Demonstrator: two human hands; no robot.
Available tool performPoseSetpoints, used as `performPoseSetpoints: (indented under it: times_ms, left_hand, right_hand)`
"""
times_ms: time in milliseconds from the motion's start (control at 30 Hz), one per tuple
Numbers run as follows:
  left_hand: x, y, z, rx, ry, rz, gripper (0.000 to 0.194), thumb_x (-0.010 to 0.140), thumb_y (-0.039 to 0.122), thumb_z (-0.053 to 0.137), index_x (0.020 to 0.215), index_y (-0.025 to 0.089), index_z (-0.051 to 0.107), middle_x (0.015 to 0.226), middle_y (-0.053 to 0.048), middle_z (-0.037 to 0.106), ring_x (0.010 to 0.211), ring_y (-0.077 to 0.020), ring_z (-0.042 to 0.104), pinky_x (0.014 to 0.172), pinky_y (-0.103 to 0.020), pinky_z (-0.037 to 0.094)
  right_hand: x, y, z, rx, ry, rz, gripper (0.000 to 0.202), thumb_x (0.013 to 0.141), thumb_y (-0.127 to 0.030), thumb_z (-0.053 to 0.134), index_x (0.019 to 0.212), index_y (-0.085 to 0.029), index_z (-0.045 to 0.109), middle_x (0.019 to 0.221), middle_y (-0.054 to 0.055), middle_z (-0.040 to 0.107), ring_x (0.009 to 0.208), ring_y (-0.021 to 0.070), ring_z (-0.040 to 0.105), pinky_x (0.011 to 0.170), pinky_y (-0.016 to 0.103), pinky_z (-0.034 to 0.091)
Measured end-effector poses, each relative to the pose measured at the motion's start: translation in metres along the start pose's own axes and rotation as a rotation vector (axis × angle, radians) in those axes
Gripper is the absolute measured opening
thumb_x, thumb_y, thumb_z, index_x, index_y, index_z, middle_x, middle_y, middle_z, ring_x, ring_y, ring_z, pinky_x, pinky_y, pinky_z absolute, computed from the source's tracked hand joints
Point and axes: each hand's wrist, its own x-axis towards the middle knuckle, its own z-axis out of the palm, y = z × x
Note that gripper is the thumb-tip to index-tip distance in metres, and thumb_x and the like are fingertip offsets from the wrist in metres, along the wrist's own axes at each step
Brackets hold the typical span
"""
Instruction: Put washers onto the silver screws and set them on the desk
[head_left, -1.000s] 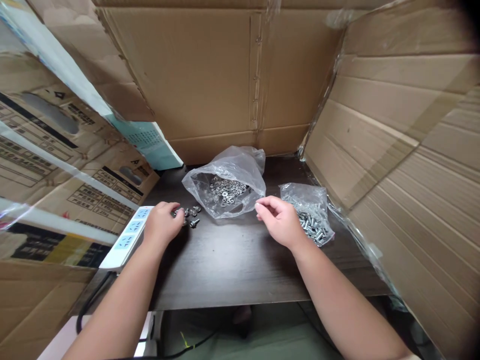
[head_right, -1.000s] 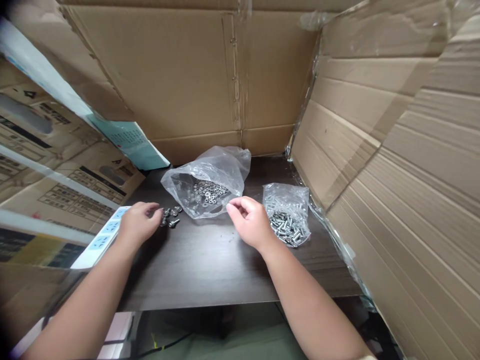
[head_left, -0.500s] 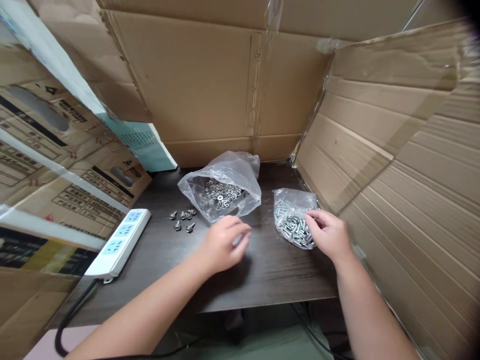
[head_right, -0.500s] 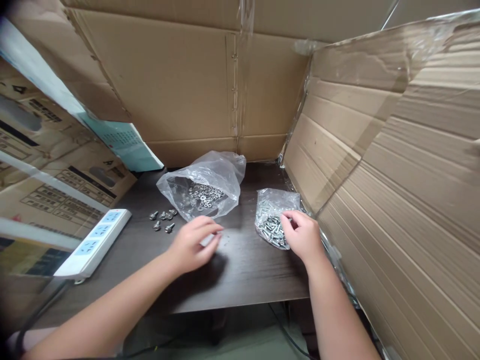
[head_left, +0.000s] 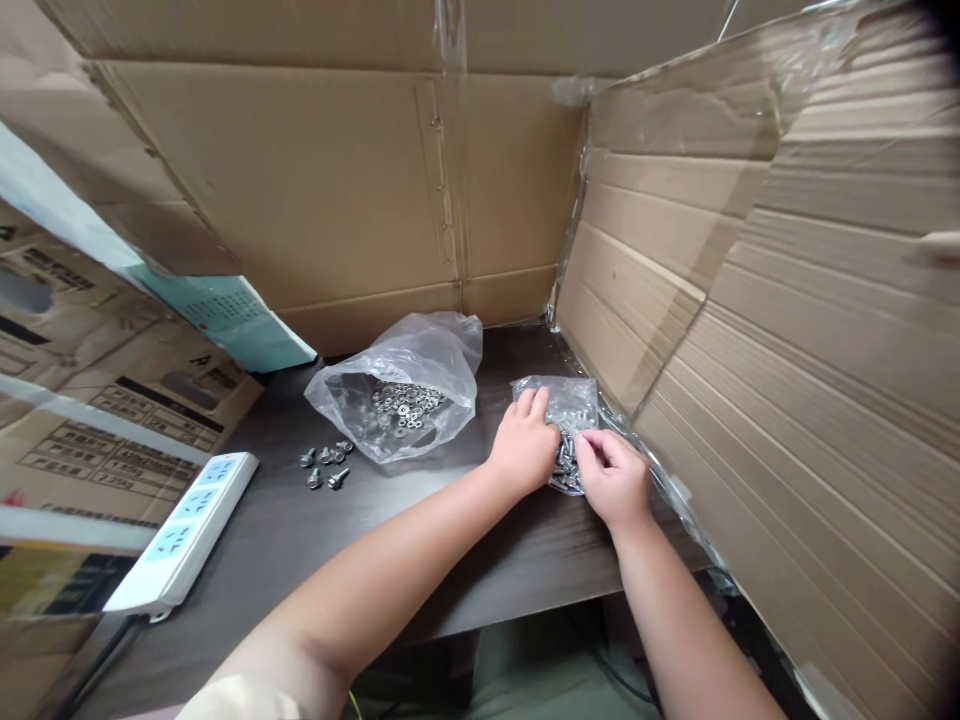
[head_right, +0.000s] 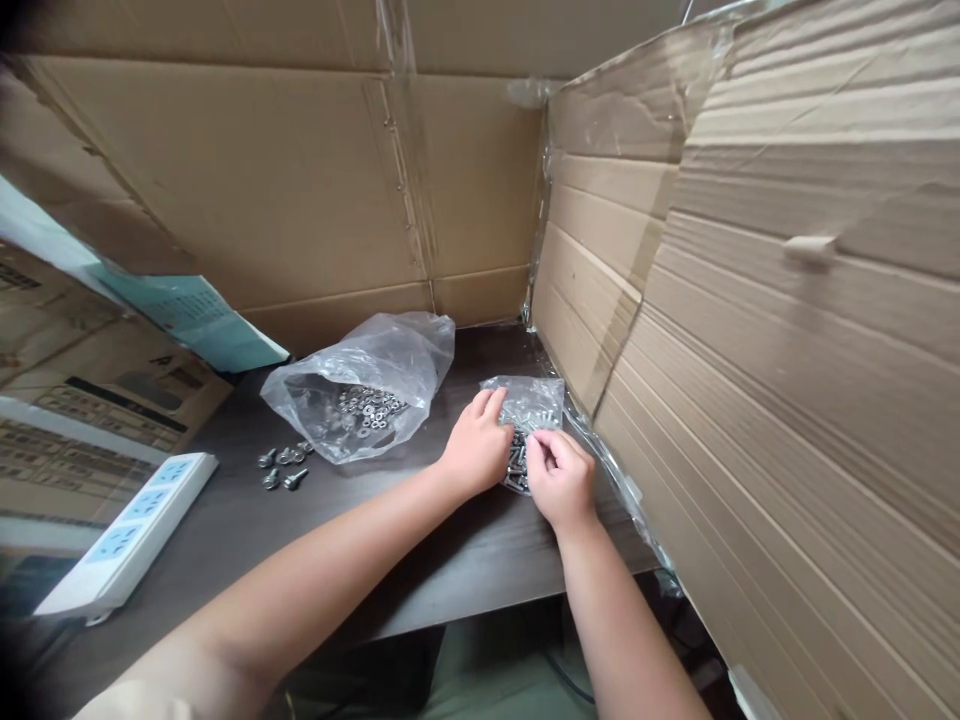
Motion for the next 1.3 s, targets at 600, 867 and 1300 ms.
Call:
performPoseSetpoints:
  times_ms: [600,867,1300]
  left_hand:
    - [0.024,0.005,-0.005,0.103,-0.087,0.11,0.024,0.087,0.022,0.054,0.088,0.012,0.077,0.127,-0.019,0.055,0.122,-0.0342,0.048,0.09,-0.043,0.048]
    - [0.011,-0.004,-0.008,0.091,-0.039,0.166,0.025,0.087,0.022,0.053,0.087,0.014,0.077,0.141,-0.017,0.049,0.131,-0.0333,0.042,0.095,-0.044,0.047]
    - [-0.051,-0.018,-0.039,-0.6,0.206,-0.072,0.011,0.073,0.025,0.067,0.07,0.016,0.07,0.113,-0.008,0.069,0.107,-0.0223,0.061,0.093,-0.037,0.054]
  right_hand:
    - [0.001,-0.003,0.002,0.043,0.005,-0.067,0.012,0.087,-0.017,0.058,0.079,-0.014,0.067,0.066,0.002,0.062,0.057,0.0117,0.053,0.057,0.024,0.044]
    - [-0.002,0.001,0.003,0.095,0.03,-0.043,0.008,0.086,-0.017,0.062,0.081,-0.014,0.068,0.069,0.002,0.063,0.06,0.0116,0.056,0.059,0.024,0.046]
    - [-0.007,-0.027,0.007,0.7,-0.436,0.392,0.023,0.089,-0.033,0.065,0.105,-0.017,0.07,0.069,0.002,0.069,0.057,0.0145,0.066,0.056,0.027,0.059]
